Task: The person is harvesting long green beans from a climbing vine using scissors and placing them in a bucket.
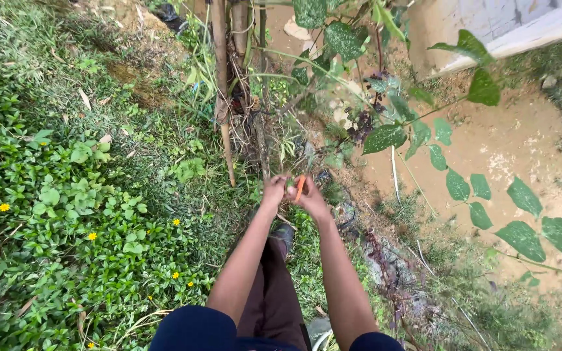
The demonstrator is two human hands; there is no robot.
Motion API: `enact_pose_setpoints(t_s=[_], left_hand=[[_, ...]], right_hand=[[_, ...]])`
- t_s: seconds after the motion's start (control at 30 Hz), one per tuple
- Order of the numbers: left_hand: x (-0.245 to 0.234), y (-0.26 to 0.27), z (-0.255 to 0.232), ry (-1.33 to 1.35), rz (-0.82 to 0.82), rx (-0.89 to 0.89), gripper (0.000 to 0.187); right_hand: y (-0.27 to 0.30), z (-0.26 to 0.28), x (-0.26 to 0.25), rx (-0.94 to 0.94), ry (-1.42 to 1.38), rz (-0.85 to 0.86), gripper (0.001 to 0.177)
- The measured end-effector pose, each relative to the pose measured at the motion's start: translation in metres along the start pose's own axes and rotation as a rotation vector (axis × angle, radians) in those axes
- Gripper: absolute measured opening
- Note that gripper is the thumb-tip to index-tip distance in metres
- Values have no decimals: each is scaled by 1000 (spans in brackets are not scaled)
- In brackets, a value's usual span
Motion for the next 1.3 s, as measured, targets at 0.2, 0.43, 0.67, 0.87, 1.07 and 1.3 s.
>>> enact_pose_setpoints(t_s=[0.2, 0.43, 0.67, 0.87, 1.07, 1.3], left_hand=[[-1, 22, 11, 255, -41, -3, 32], [-20, 44, -49, 491, -75, 89, 24], [-59, 8, -91, 344, -214, 167, 23], [-71, -35, -154, 271, -302, 359, 24], [-69, -76, -169, 169, -350, 361, 31], [-74, -78, -175, 21, -433, 431, 31]], right_hand=[[30, -11, 9, -63, -244, 59, 50], [37, 34, 24, -146, -118, 89, 49], [-10, 105, 41, -257, -139, 19, 48], [-72, 186, 62, -412, -24, -135, 53], [-101, 214, 75, -536, -82, -245, 57], [-120, 210, 75, -522, -45, -310, 49]])
Point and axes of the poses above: each hand's wrist, its own y-axis away from the middle knuckle, its own x-axis out of the palm, z = x × y, the point moved 9 cm from there along -y, towards the middle knuckle, and after that the axes turned 9 degrees about x, right-handed, at the moved point
